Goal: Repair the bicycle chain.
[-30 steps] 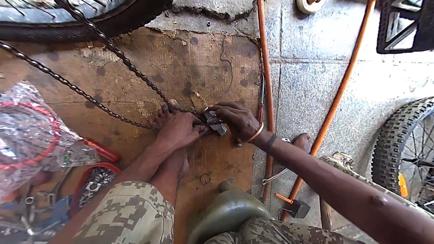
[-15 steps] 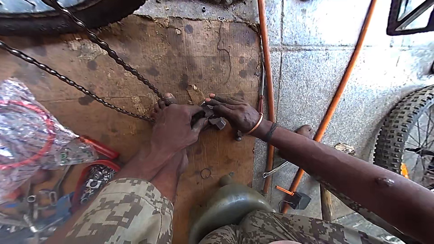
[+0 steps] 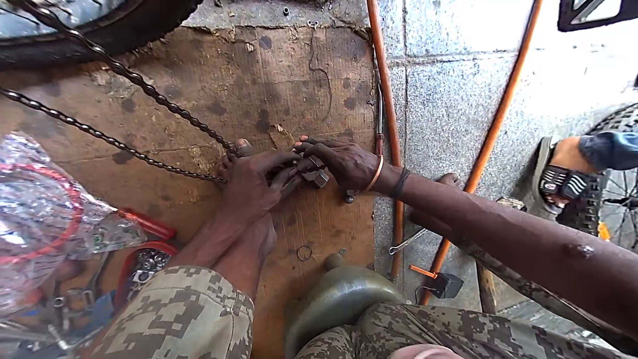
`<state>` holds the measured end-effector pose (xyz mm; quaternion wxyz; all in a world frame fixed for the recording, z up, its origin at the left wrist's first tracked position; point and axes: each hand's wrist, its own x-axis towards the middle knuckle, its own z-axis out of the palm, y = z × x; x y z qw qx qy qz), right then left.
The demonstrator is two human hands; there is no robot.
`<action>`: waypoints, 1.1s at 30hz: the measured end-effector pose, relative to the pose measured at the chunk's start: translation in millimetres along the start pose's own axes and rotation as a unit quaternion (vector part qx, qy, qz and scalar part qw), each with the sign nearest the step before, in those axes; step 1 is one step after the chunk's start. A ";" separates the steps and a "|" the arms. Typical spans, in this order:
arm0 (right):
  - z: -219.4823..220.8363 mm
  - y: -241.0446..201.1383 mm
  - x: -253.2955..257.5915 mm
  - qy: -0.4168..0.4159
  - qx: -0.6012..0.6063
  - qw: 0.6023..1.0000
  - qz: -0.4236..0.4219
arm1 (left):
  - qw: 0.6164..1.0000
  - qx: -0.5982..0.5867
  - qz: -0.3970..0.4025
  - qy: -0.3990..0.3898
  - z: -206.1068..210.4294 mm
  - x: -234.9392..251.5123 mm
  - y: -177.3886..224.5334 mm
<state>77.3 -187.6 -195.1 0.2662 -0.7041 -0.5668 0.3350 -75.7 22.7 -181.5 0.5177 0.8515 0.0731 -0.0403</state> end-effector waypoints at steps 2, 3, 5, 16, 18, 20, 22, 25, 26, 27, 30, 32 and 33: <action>-4.9 0.7 1.0 -0.024 0.019 0.999 0.013 | 0.999 -0.038 0.029 0.011 2.4 -2.0 0.7; -6.6 0.8 1.5 -0.029 0.028 0.999 0.019 | 0.998 -0.042 0.052 0.012 3.4 -0.4 0.9; -9.4 0.9 2.4 -0.031 0.046 0.998 0.024 | 0.993 -0.045 0.109 0.006 7.2 5.1 -2.2; -12.3 1.4 1.1 -0.037 0.105 0.993 0.045 | 0.980 0.090 0.175 -0.026 18.1 12.1 -21.2; -13.4 2.1 1.3 -0.039 0.119 0.991 0.048 | 0.979 0.090 0.179 -0.020 19.1 11.4 -23.2; -14.4 2.0 0.7 -0.047 0.128 0.989 0.062 | 0.979 0.094 0.178 -0.016 19.8 10.3 -23.7; -15.1 3.6 -0.2 -0.050 0.126 0.988 0.070 | 0.980 0.099 0.169 -0.018 19.6 11.3 -22.5; -13.0 8.4 -1.6 -0.038 0.132 0.989 0.046 | 0.981 0.105 0.161 -0.017 20.3 11.2 -21.7; -12.2 8.8 -1.9 -0.035 0.134 0.989 0.044 | 0.981 0.104 0.161 -0.016 20.5 10.7 -22.1; -11.1 9.7 -2.0 -0.029 0.133 0.990 0.042 | 0.982 0.103 0.160 -0.016 20.5 10.5 -22.2; -10.5 10.2 -2.3 -0.021 0.132 0.990 0.043 | 0.982 0.101 0.156 -0.018 21.4 11.1 -21.2; -11.1 9.6 -2.2 -0.015 0.134 0.990 0.040 | 0.983 0.105 0.149 -0.020 21.8 11.5 -21.0; -11.5 9.6 -2.4 -0.015 0.137 0.990 0.038 | 0.983 0.106 0.147 -0.022 22.0 11.6 -20.8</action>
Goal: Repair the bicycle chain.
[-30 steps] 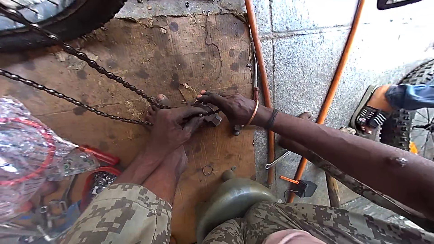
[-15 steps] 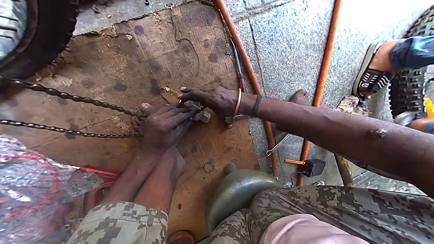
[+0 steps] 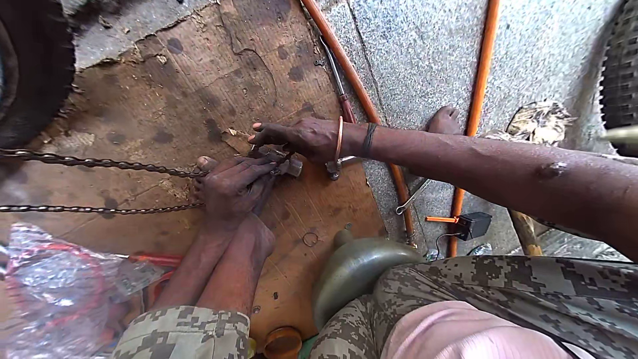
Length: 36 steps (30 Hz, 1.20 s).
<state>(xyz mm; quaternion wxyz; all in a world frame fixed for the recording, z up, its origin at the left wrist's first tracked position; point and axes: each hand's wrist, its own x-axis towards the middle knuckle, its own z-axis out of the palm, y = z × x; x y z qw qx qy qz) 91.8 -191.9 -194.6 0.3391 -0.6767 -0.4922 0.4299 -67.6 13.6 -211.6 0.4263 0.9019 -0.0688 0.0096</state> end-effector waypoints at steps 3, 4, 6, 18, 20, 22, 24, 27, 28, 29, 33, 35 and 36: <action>-1.1 1.4 -0.4 -0.001 0.002 1.000 -0.007 | 1.000 0.000 -0.003 -0.005 0.8 0.9 0.9; -1.0 1.7 -0.2 -0.002 0.002 1.000 -0.007 | 1.000 0.000 -0.005 -0.007 0.2 1.2 1.4; -0.8 2.5 0.3 -0.001 0.003 1.000 -0.008 | 1.000 0.006 -0.012 -0.012 0.1 1.3 1.9; -0.8 8.5 1.6 0.003 0.001 0.999 -0.032 | 0.992 0.114 0.043 -0.026 -1.9 10.8 14.9; -2.3 6.1 1.5 -0.002 0.001 1.000 -0.024 | 0.991 0.121 0.056 -0.027 -0.9 11.6 13.4; -2.4 6.0 1.7 -0.001 -0.010 1.000 -0.030 | 0.990 0.119 0.066 -0.018 0.1 10.5 10.0; -1.3 8.5 1.2 0.007 -0.027 0.999 -0.036 | 0.991 0.110 0.074 -0.016 1.4 11.0 7.9; 1.0 11.1 3.3 0.006 -0.062 0.997 -0.043 | 0.993 0.088 0.076 -0.019 1.5 10.4 4.4; 0.4 10.9 3.6 0.005 -0.072 0.996 -0.045 | 0.993 0.085 0.075 -0.021 1.1 10.7 3.7; -0.8 9.2 2.5 0.007 -0.077 0.996 -0.043 | 0.993 0.085 0.076 -0.022 0.9 11.2 3.6; 4.6 4.2 -24.0 0.119 -0.081 0.989 0.045 | 0.993 0.082 0.077 -0.022 3.5 9.4 1.7; 14.8 5.9 -50.4 0.210 -0.117 0.964 0.116 | 0.993 0.087 0.077 -0.019 3.6 9.6 2.0; 20.2 6.6 -66.4 0.227 -0.140 0.954 0.138 | 0.993 0.084 0.077 -0.018 3.6 9.6 1.7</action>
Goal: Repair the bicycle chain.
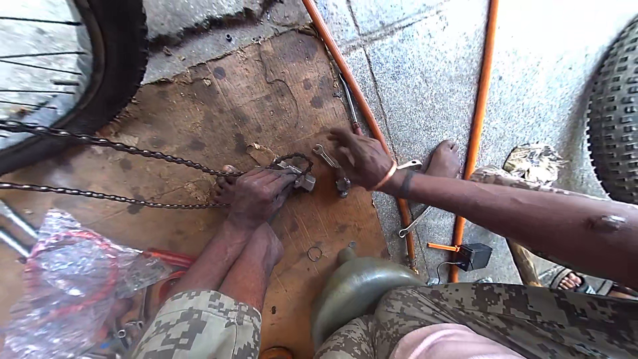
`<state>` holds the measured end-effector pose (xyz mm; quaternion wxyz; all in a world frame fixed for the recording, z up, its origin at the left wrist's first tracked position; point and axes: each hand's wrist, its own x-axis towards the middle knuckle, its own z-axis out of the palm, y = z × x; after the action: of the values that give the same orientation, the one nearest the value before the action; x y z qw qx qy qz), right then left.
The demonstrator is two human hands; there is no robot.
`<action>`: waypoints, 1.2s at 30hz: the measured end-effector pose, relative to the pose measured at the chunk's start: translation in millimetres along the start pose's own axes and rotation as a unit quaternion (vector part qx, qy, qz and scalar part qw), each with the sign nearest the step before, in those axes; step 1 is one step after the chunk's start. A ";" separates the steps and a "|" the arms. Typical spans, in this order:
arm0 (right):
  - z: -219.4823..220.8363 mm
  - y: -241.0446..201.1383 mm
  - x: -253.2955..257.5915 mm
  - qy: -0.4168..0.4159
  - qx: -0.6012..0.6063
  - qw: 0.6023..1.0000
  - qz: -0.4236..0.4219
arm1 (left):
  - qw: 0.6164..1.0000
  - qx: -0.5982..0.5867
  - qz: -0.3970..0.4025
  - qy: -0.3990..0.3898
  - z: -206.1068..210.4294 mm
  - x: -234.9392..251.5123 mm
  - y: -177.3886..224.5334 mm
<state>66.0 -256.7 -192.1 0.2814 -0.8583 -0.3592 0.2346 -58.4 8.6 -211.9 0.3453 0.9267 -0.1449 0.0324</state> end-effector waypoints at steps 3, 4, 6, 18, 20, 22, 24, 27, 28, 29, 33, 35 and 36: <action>5.0 19.5 -58.4 -0.080 -0.090 0.993 -0.012 | 1.000 -0.011 -0.002 0.003 1.6 -2.0 -1.5; 11.3 29.7 -75.5 -0.111 -0.120 0.986 -0.038 | 1.000 -0.016 -0.002 0.004 2.0 -2.2 -1.9; 20.1 48.9 -90.7 -0.133 -0.164 0.973 -0.089 | 1.000 -0.021 -0.002 0.008 3.1 -1.2 -2.0; -63.3 -100.4 -42.6 -0.038 0.081 0.996 -0.006 | 0.999 -0.047 0.005 0.018 4.9 -3.9 0.8; -46.4 -99.2 -51.8 -0.026 0.105 0.993 0.042 | 0.999 -0.047 0.005 0.020 3.7 -2.2 0.0; -23.1 -90.3 -65.7 -0.032 0.132 0.986 0.094 | 0.999 -0.040 0.013 0.029 4.2 0.4 -1.4; -1.6 -85.5 -79.0 -0.034 0.128 0.985 0.107 | 0.999 -0.035 0.013 0.028 5.9 -1.3 0.3; 11.4 -87.6 -82.1 -0.017 0.084 0.991 0.106 | 0.999 -0.035 0.015 0.035 5.9 -1.6 0.8; 8.3 -91.2 -79.2 -0.003 0.081 0.992 0.099 | 0.999 -0.036 0.013 0.033 5.3 -1.0 -0.3; 1.6 -96.9 -75.9 0.013 0.082 0.993 0.088 | 0.999 -0.037 0.010 0.031 4.6 -0.6 -1.4; -19.6 -120.4 -73.8 0.085 0.098 0.991 0.036 | 0.998 -0.033 0.018 0.043 6.3 -1.1 -1.8; -6.1 -115.4 -80.6 0.078 0.073 0.993 0.048 | 0.999 -0.036 0.011 0.038 6.6 -0.8 -2.1; 3.4 -109.8 -80.5 0.059 0.045 0.995 0.067 | 0.999 -0.038 0.009 0.036 6.7 -0.5 -2.6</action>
<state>-40.1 -251.8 -106.9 0.3241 -0.8792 -0.2728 0.2178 -58.4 6.2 -218.6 0.3852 0.9097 -0.1420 0.0629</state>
